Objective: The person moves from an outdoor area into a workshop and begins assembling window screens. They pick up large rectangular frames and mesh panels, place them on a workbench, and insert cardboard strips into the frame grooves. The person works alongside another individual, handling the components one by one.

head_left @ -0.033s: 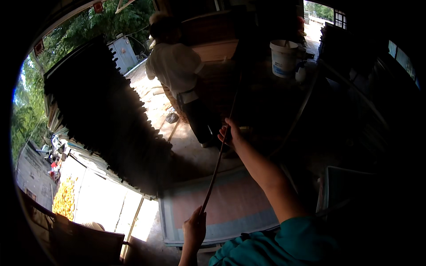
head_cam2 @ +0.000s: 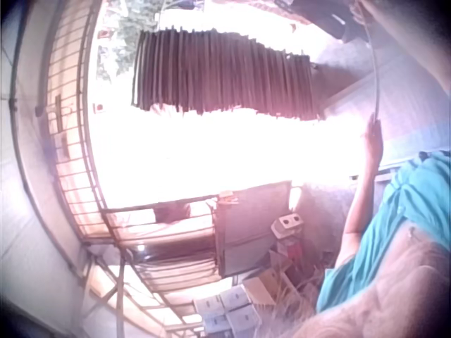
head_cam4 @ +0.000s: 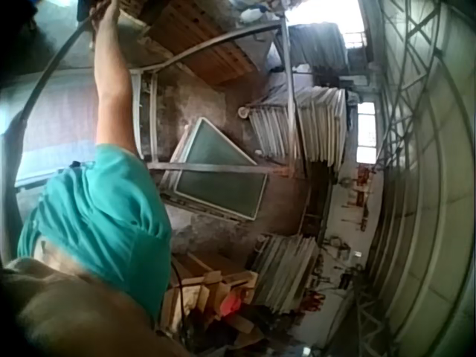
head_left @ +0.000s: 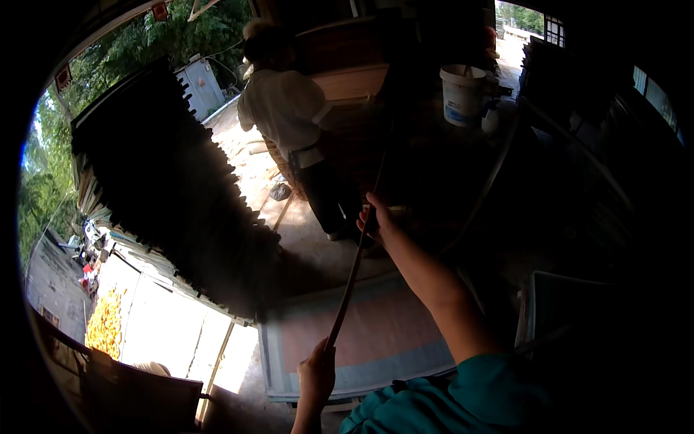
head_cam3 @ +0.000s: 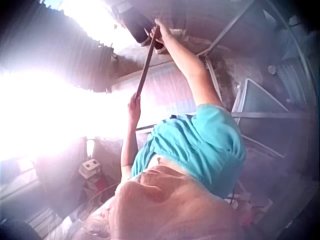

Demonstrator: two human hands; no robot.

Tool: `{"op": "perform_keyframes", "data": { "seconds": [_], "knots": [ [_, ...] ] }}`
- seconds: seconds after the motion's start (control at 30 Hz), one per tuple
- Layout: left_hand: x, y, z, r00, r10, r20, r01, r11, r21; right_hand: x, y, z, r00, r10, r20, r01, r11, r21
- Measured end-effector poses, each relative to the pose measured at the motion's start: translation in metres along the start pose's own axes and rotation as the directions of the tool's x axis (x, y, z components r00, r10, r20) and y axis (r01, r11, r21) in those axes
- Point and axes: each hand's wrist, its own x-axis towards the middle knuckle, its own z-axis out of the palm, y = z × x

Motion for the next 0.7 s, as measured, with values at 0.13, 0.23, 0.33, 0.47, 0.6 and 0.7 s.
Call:
{"op": "perform_keyframes", "data": {
  "seconds": [0.13, 0.23, 0.33, 0.47, 0.6, 0.7],
  "knots": [
    [-0.001, -0.005, 0.005, 0.998, -0.033, 0.046, 0.033, 0.999, 0.002, 0.028, 0.007, -0.031, 0.990, -0.006, 0.138, 0.004, 1.000, 0.017],
    [0.000, -0.010, 0.005, 0.996, -0.054, 0.077, 0.056, 0.998, -0.024, 0.025, 0.012, -0.027, 0.991, -0.044, 0.130, 0.036, 0.997, 0.063],
    [0.001, -0.008, 0.008, 0.994, -0.065, 0.093, 0.067, 0.998, -0.020, 0.027, 0.010, -0.025, 0.990, -0.044, 0.135, 0.034, 0.997, 0.072],
    [0.004, -0.005, 0.010, 1.000, -0.013, 0.019, 0.014, 0.999, -0.050, 0.010, -0.010, 0.007, 0.986, -0.142, 0.089, 0.149, 0.986, -0.080],
    [0.011, -0.004, 0.020, 1.000, 0.008, 0.029, 0.006, 0.892, -0.453, 0.022, -0.033, 0.006, 0.988, -0.147, -0.036, 0.126, 0.930, -0.346],
    [0.013, -0.019, 0.036, 0.999, 0.035, 0.032, -0.017, 0.893, -0.449, 0.017, -0.054, -0.070, 0.976, -0.197, -0.091, 0.146, 0.908, -0.394]
  ]
}}
